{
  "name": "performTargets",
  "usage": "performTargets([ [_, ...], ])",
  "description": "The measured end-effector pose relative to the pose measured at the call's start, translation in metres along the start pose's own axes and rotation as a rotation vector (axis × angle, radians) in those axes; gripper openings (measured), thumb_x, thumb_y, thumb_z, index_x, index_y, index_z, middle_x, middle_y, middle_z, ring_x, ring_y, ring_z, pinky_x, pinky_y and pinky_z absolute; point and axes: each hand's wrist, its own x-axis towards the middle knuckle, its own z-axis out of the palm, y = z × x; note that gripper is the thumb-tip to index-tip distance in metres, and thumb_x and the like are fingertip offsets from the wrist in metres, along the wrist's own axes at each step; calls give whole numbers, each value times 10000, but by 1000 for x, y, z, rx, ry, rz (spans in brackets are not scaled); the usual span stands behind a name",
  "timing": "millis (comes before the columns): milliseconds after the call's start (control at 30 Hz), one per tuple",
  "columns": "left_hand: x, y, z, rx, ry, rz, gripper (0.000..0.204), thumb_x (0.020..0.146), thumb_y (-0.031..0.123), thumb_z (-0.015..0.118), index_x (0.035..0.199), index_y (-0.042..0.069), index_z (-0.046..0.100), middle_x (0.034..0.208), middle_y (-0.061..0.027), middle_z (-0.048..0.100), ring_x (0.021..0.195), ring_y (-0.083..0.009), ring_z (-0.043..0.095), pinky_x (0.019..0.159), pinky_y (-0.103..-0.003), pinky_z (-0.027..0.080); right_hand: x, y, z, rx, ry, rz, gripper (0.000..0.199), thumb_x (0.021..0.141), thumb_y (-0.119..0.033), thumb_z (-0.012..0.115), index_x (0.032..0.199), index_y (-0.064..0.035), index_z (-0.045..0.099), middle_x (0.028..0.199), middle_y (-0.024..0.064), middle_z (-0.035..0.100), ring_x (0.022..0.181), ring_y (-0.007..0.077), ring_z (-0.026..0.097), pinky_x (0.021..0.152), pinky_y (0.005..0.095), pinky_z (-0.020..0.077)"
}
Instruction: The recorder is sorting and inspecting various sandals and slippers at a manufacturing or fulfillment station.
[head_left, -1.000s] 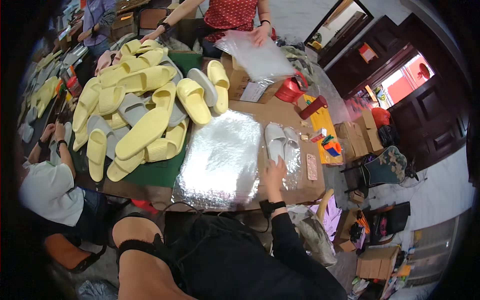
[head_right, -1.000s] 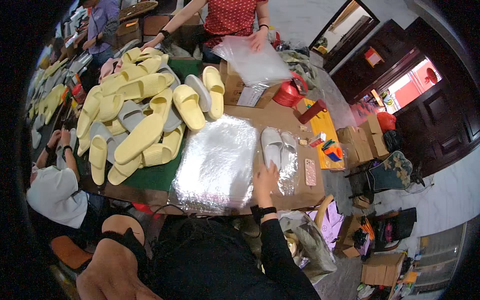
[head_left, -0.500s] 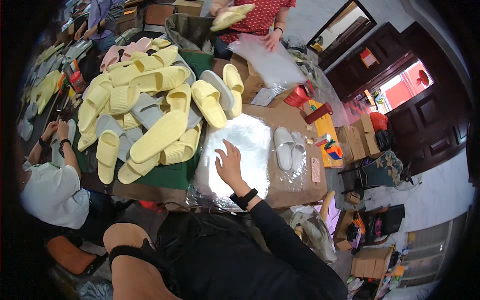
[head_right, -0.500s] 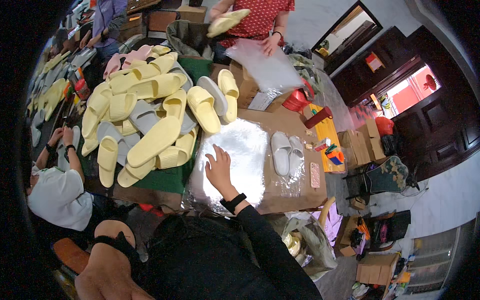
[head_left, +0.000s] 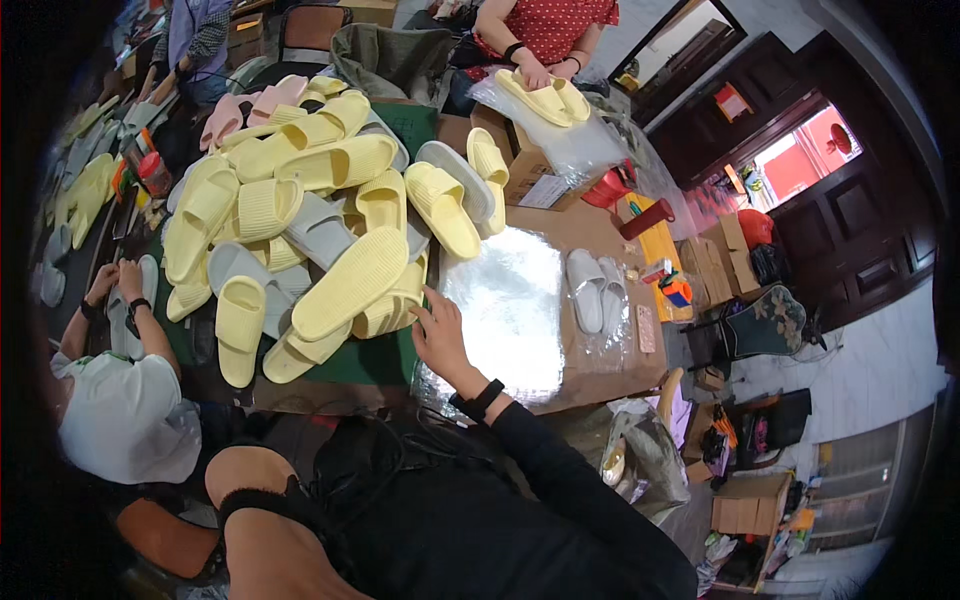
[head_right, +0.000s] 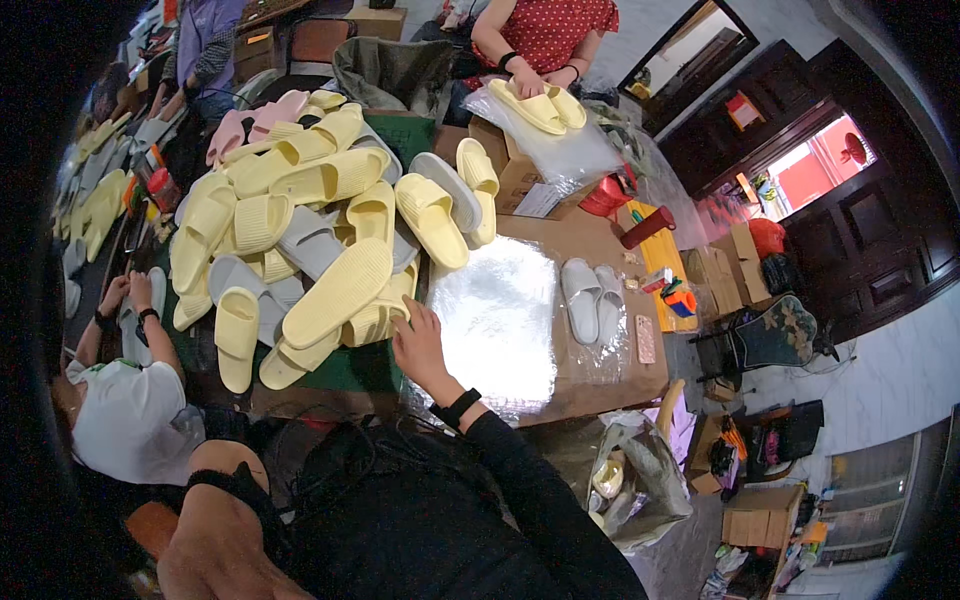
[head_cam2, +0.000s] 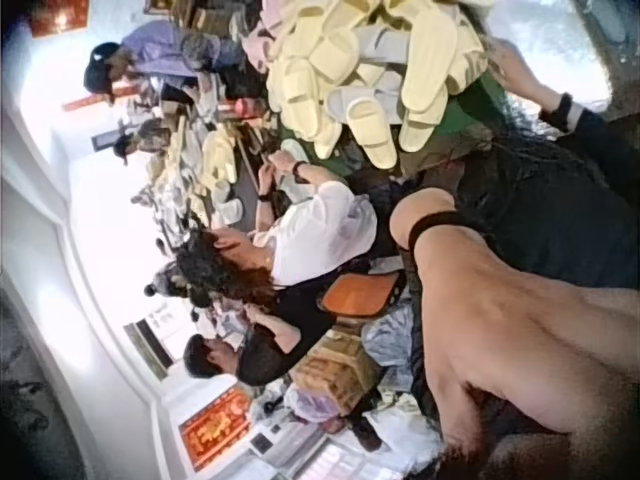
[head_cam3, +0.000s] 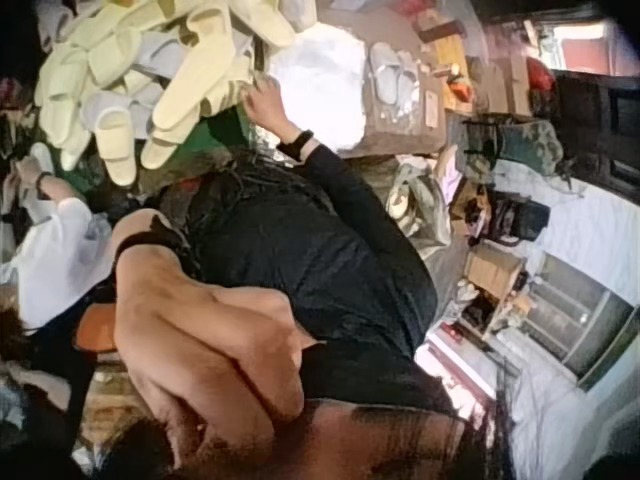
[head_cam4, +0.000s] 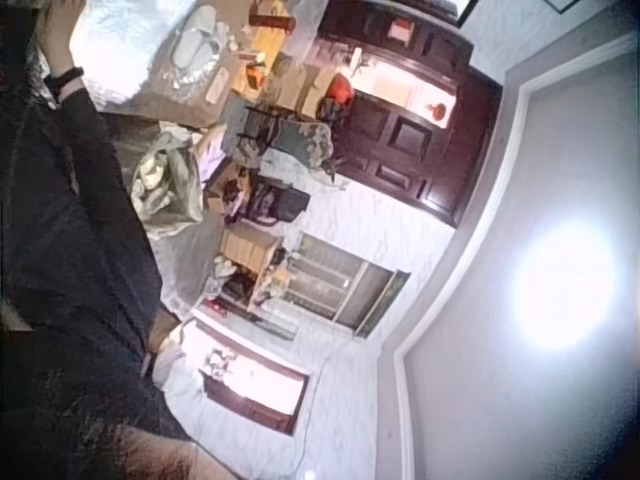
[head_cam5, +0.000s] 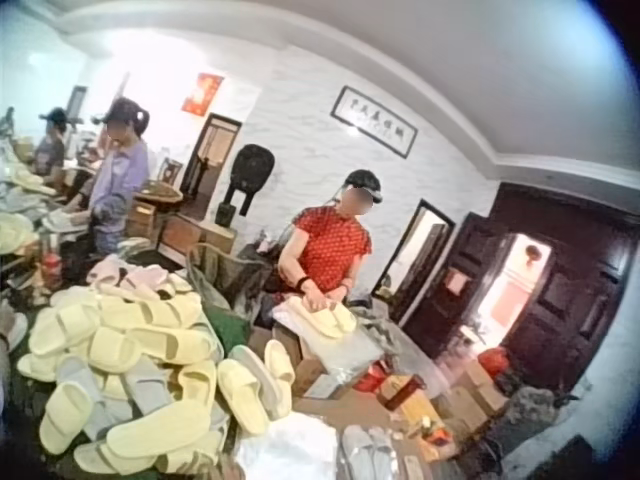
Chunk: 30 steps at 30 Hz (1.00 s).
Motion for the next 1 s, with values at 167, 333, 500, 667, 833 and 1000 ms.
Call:
performTargets([
  [167, -5, 17, -4, -51, 28, -36, 260, 882, 151, 525, 1076, -16, 568, 1093, -141, 546, 950, -288, 535, 930, -413, 393, 4, -11, 12, 16, 3, 32, 283, 711, -55, 569, 991, -38, 539, 1226, 174, 420, 1118, 346, 401, 939, 437, 309],
  [333, -14, 30, -1, -87, 66, -62, 252, 879, 144, 529, 1067, -17, 574, 1084, -141, 550, 947, -289, 536, 928, -407, 396, 9, -30, 28, 360, -202, 405, 216, 780, -125, 583, 965, -24, 535, 975, 136, 550, 890, 275, 537, 768, 361, 416],
  [500, -12, 37, -2, -131, 102, -87, 245, 876, 137, 532, 1059, -19, 579, 1075, -140, 555, 943, -291, 537, 925, -400, 400, 11, -31, 49, 1002, -678, 616, 249, 880, -296, 533, 1015, -87, 550, 942, 12, 599, 884, 148, 559, 764, 264, 422],
  [667, -23, 39, 7, -162, 151, -102, 238, 873, 131, 536, 1050, -20, 584, 1066, -140, 559, 940, -292, 538, 923, -394, 404, 17, -54, 64, 1365, -969, 799, 364, 889, -378, 484, 1146, -123, 523, 1256, 42, 426, 1194, 181, 340, 955, 320, 291],
  [833, -27, 41, 12, -194, 187, -121, 230, 870, 124, 540, 1041, -21, 590, 1057, -139, 564, 937, -293, 539, 921, -388, 408, 25, -71, 74, 1365, -813, 819, 348, 887, -355, 492, 1138, -118, 537, 1198, 13, 471, 1142, 131, 382, 927, 299, 303],
  [1000, -38, 37, 23, -232, 211, -148, 223, 867, 117, 543, 1032, -23, 595, 1048, -138, 568, 933, -294, 540, 919, -381, 411, 24, -71, 95, 1300, -687, 821, 288, 883, -323, 505, 1072, -117, 574, 1048, -22, 548, 1003, 82, 459, 860, 256, 328],
])
